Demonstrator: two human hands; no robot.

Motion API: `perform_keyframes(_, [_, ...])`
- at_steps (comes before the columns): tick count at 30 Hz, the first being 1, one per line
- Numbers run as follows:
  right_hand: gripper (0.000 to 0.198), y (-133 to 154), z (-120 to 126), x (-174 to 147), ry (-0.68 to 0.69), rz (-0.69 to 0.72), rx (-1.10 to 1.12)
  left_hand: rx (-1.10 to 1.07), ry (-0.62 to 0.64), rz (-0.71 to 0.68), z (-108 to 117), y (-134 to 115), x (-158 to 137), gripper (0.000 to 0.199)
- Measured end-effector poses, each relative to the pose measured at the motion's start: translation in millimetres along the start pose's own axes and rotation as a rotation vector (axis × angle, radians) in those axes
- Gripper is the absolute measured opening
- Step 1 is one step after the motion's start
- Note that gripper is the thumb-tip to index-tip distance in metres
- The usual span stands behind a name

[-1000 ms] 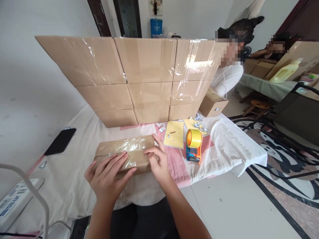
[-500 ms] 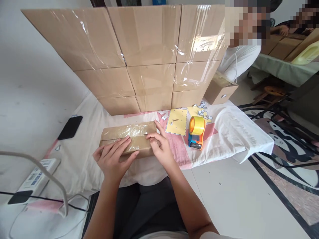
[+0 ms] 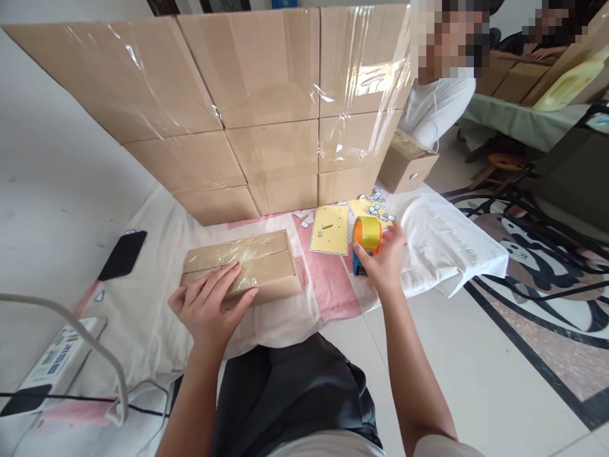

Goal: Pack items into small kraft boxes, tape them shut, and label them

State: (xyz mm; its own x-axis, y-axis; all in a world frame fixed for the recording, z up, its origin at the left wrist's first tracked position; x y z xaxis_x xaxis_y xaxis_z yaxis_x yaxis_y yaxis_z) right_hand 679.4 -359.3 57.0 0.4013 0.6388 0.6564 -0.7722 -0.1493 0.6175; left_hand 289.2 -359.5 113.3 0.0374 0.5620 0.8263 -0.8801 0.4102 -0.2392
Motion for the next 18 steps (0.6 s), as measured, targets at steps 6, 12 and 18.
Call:
perform_keyframes(6, [0.088,-10,-28,15,0.082,-0.178,0.048,-0.029,0.025,0.035,1,0,-4,0.050])
perform_keyframes(12, [0.083,20,-34,-6,0.026,-0.232,0.556,-0.058,0.013,0.077,-7,6,-4,0.046])
perform_keyframes(18, [0.073,80,-28,-29,0.023,-0.274,0.919,-0.104,-0.056,0.209,-25,17,19,0.031])
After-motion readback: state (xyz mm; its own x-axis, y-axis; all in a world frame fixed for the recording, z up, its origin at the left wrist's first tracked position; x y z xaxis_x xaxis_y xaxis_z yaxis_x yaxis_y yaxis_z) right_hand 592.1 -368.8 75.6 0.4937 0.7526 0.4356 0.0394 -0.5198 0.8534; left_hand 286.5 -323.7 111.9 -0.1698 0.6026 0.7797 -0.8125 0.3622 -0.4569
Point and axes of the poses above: each hand's wrist, its own x-axis towards the middle knuckle, its own z-axis out of the back of the hand, y = z × x, the point moved 6 cm from there along x, towards the middle knuckle, and after that the axes turned 14 degrees about z, right-handed, at the moved point
